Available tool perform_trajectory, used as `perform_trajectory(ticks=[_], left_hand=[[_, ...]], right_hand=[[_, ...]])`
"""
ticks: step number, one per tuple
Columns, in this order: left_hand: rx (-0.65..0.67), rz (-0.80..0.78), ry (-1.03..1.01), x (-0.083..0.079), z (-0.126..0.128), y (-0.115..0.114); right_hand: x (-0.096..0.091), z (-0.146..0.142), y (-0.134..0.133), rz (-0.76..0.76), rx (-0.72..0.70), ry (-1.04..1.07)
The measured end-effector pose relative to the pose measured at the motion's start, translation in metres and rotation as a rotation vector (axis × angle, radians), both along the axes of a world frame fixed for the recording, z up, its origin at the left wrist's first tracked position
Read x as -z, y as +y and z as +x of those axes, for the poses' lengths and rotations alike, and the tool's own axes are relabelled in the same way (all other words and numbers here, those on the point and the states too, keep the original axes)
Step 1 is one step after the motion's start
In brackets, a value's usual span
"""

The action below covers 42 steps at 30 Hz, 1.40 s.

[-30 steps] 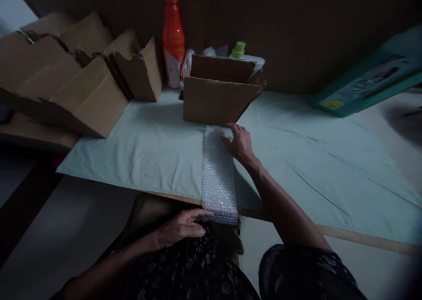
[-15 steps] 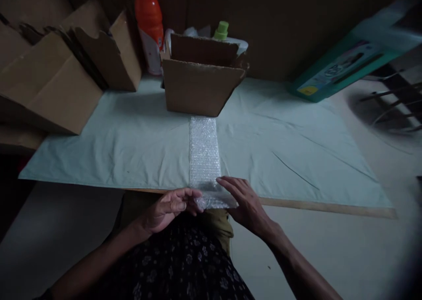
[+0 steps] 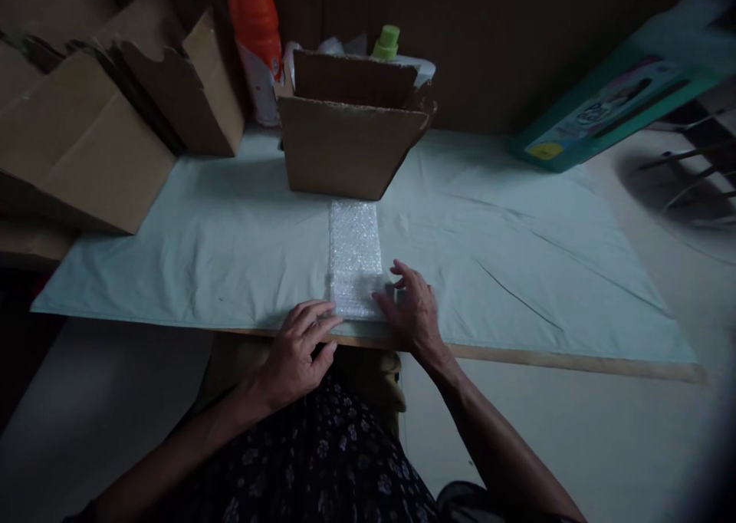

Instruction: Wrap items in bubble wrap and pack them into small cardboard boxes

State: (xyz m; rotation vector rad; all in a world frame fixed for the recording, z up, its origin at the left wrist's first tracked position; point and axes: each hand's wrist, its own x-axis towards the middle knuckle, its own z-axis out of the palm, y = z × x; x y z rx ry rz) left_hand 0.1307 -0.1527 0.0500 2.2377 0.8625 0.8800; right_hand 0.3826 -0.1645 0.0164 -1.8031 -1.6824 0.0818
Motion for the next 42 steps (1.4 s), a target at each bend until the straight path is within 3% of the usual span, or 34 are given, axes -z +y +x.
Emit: perform_trajectory(ticks=[4,7,9,14,20,24,26,31,37,42], left_hand=[[0.023,0.132,0.128,0.009,0.014,0.01],[0.034,0.155,0.18,0.014,0.022,0.016],[0.016,0.153,0.187,0.017,0.026,0.019],[-0.024,0.115,0.109,0.016,0.029,0.022],[-0.062,-0.07,0.1,0.005,0.021,0.027],[-0.106,-0.011,0.142,0.011,0.027,0.037],[-0.118,0.03,0.188,0.015,0.031,0.04],[-0.147,0.096,0.158,0.013,0.031,0.038],[0.0,0.096,0.073,0.004,0.014,0.027],[-0.119,0.049,0.146,0.012,0.017,0.038]], right_hand=[[-0.018,0.01,-0.021,0.069,-0.159,-0.005],[-0.024,0.012,-0.032,-0.004,-0.334,-0.04],[-0.021,0.009,-0.034,-0.044,-0.376,-0.086],[-0.014,0.0,-0.025,-0.058,-0.348,-0.061],[-0.019,-0.004,-0.028,-0.125,-0.294,0.034],[-0.018,-0.006,-0.034,0.027,-0.17,-0.065],[-0.018,-0.008,-0.036,0.048,-0.201,-0.125],[-0.016,-0.013,-0.031,-0.006,-0.332,-0.171],[-0.018,-0.014,-0.024,-0.094,-0.396,0.068],[-0.019,-0.016,-0.026,-0.09,-0.287,0.002]])
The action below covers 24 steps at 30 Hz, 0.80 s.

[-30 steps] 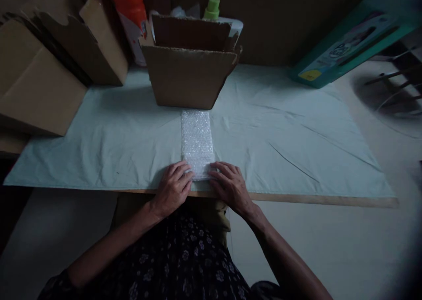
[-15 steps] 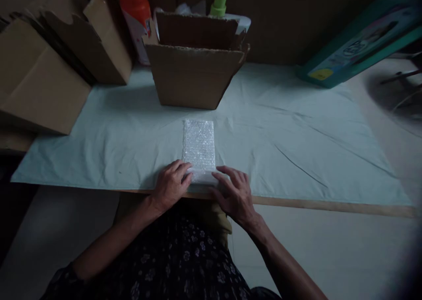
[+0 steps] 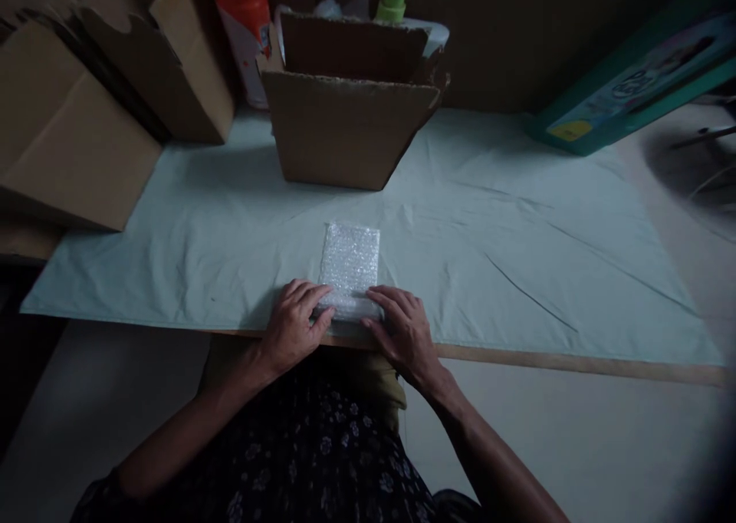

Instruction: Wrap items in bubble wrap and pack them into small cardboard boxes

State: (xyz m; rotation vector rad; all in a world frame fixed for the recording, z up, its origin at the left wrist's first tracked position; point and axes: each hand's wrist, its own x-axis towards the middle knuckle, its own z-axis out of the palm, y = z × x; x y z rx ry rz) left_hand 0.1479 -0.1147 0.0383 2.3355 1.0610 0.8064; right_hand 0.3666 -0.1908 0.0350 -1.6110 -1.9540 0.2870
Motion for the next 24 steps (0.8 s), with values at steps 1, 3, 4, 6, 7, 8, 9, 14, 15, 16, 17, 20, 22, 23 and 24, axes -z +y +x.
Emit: perform_trajectory(ticks=[1,3,4,6,7,8,9,14,15,16,17,20,22,23,24], left_hand=[[-0.026,0.007,0.012,0.002,0.002,0.003],[-0.064,0.038,0.015,0.006,0.005,0.007],[-0.069,0.054,0.01,0.008,0.005,0.008],[-0.04,0.071,-0.011,0.008,0.003,0.006],[-0.012,0.072,-0.024,0.006,0.001,0.004],[0.022,0.064,-0.037,0.004,-0.002,0.002],[0.055,0.049,-0.051,0.002,-0.005,-0.001],[0.076,-0.031,-0.053,-0.005,-0.009,-0.003],[0.046,-0.023,-0.031,-0.003,-0.006,0.0],[0.013,-0.009,-0.005,-0.001,-0.002,0.005],[-0.019,0.009,0.019,0.002,0.002,0.01],[-0.09,0.065,0.051,0.007,0.014,0.024],[-0.099,0.09,0.024,0.006,0.016,0.028],[-0.086,0.091,-0.001,0.004,0.016,0.027],[-0.061,0.084,-0.029,0.001,0.014,0.025]], right_hand=[[0.0,-0.001,0.0,0.024,0.013,-0.04],[0.001,-0.003,-0.001,0.059,0.005,-0.123],[0.002,-0.004,0.0,0.074,-0.003,-0.156],[0.002,-0.006,0.001,0.101,-0.012,-0.184],[0.002,-0.007,0.002,0.111,-0.01,-0.173],[0.001,-0.008,0.003,0.114,-0.013,-0.146],[0.0,-0.008,0.002,0.104,-0.021,-0.108],[-0.003,-0.008,-0.004,0.022,-0.048,0.044],[-0.002,-0.008,-0.004,0.04,-0.015,0.034],[-0.001,-0.008,-0.005,0.065,0.021,0.011],[0.0,-0.008,-0.004,0.088,0.053,-0.022],[0.003,-0.011,0.002,0.101,0.063,-0.138],[0.004,-0.013,0.008,0.097,0.041,-0.178],[0.004,-0.013,0.012,0.101,0.039,-0.17],[0.004,-0.012,0.015,0.102,0.042,-0.141]])
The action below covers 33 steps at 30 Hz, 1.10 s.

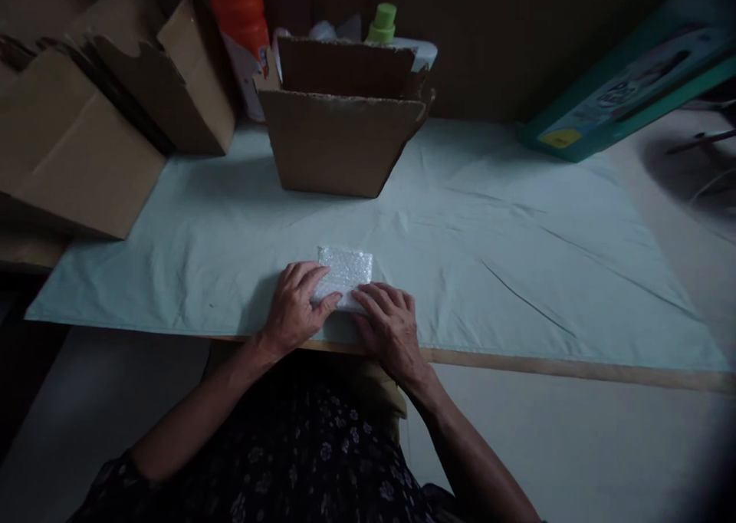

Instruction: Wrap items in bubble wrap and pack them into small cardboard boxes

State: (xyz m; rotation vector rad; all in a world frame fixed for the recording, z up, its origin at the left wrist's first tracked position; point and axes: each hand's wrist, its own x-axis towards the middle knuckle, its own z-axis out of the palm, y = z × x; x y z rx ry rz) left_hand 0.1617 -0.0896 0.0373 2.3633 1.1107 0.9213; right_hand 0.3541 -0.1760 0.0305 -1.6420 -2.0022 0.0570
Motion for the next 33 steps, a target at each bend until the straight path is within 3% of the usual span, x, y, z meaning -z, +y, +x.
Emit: perform_trajectory(ticks=[5,9,13,15,20,22,27,29,33], left_hand=[[0.072,-0.041,-0.034,-0.005,-0.007,-0.005],[-0.051,-0.029,0.055,0.003,0.005,0.013],[-0.123,-0.067,-0.003,0.003,0.009,0.018],[-0.17,-0.199,-0.143,-0.001,0.003,0.008],[-0.244,-0.975,-0.636,-0.012,-0.008,-0.026],[-0.252,-1.162,-0.824,-0.016,-0.005,-0.03],[-0.362,-1.3,-1.06,-0.023,0.004,-0.021],[-0.357,-1.311,-1.097,-0.024,0.004,-0.018],[-0.329,-1.283,-1.118,-0.022,0.004,-0.02]], right_hand=[[0.001,0.005,0.008,-0.04,0.031,0.173],[0.001,0.003,0.011,0.034,0.091,0.044],[0.002,0.002,0.018,-0.03,0.053,-0.065],[0.002,0.004,0.023,-0.062,0.064,-0.057],[-0.001,0.002,0.027,-0.042,0.08,0.071],[-0.003,-0.003,0.023,-0.026,0.045,0.114],[-0.011,-0.01,0.007,-0.081,-0.061,0.278],[-0.014,-0.007,0.002,-0.159,-0.053,0.476],[-0.017,-0.001,0.004,-0.453,0.002,0.955]])
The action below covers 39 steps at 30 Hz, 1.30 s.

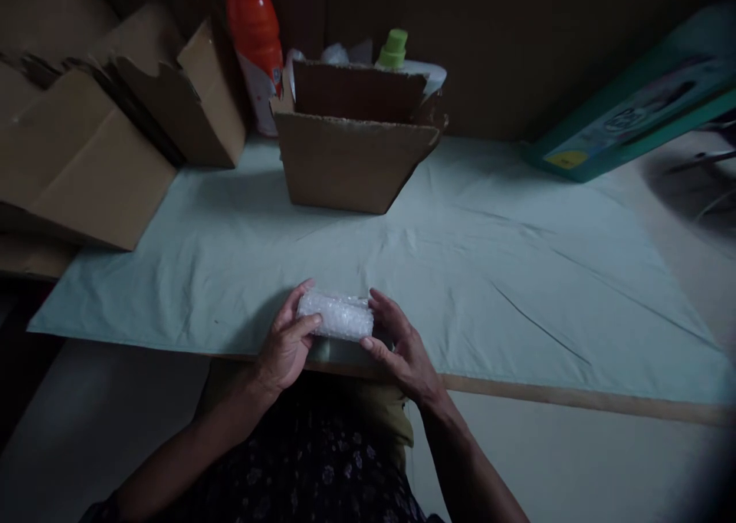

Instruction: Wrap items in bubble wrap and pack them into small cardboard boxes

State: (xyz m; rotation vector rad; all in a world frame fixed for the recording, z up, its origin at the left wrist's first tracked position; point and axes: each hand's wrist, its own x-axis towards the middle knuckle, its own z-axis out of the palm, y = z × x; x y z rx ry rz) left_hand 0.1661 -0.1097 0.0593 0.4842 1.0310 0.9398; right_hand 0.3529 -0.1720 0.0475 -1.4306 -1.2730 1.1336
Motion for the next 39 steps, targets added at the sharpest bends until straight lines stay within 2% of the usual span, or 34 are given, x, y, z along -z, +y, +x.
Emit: perform_trajectory(ticks=[2,4,6,7,9,11,13,16,19,22,25,29,30,32,34,36,39], left_hand=[[0.044,0.031,0.015,0.003,0.001,-0.001],[0.154,0.1,0.052,0.003,-0.001,0.002],[0.299,0.261,0.14,-0.003,-0.004,0.016],[0.344,0.397,0.222,-0.009,-0.006,0.028],[0.332,0.76,0.47,-0.028,-0.006,0.062],[0.181,1.143,0.793,-0.052,-0.001,0.108],[0.092,1.403,1.052,-0.075,0.01,0.155],[0.148,1.505,1.322,-0.096,0.031,0.212],[0.231,1.484,1.457,-0.1,0.041,0.233],[0.239,1.542,1.492,-0.099,0.034,0.215],[0.196,1.618,1.491,-0.101,0.013,0.169],[0.2,1.651,1.475,-0.106,-0.017,0.095],[0.196,1.654,1.463,-0.106,-0.023,0.079],[0.182,1.652,1.438,-0.105,-0.031,0.055],[0.17,1.644,1.422,-0.103,-0.035,0.041],[0.17,1.633,1.416,-0.101,-0.036,0.035],[0.156,1.634,1.39,-0.1,-0.036,0.035]], right_hand=[[-0.002,0.0,0.004,-0.098,0.003,0.166],[-0.003,0.0,0.008,-0.113,0.039,0.248],[-0.006,0.003,0.011,-0.081,0.104,0.268],[-0.007,0.006,0.012,-0.059,0.139,0.269],[-0.01,0.014,0.011,-0.028,0.187,0.259],[-0.011,0.024,0.008,-0.019,0.213,0.223],[-0.012,0.034,0.005,-0.021,0.219,0.166],[-0.012,0.045,0.001,-0.009,0.224,0.086],[-0.015,0.057,-0.002,0.02,0.236,0.029],[-0.029,0.073,-0.003,0.076,0.277,-0.025],[-0.059,0.091,-0.003,0.176,0.351,-0.051],[-0.122,0.1,0.0,0.364,0.468,-0.144],[-0.139,0.098,0.004,0.411,0.487,-0.24],[-0.172,0.09,0.016,0.496,0.478,-0.559],[-0.197,0.077,0.035,0.561,0.361,-0.918],[-0.209,0.059,0.062,0.554,0.149,-1.186],[-0.202,0.031,0.107,0.32,-0.137,-1.469]])
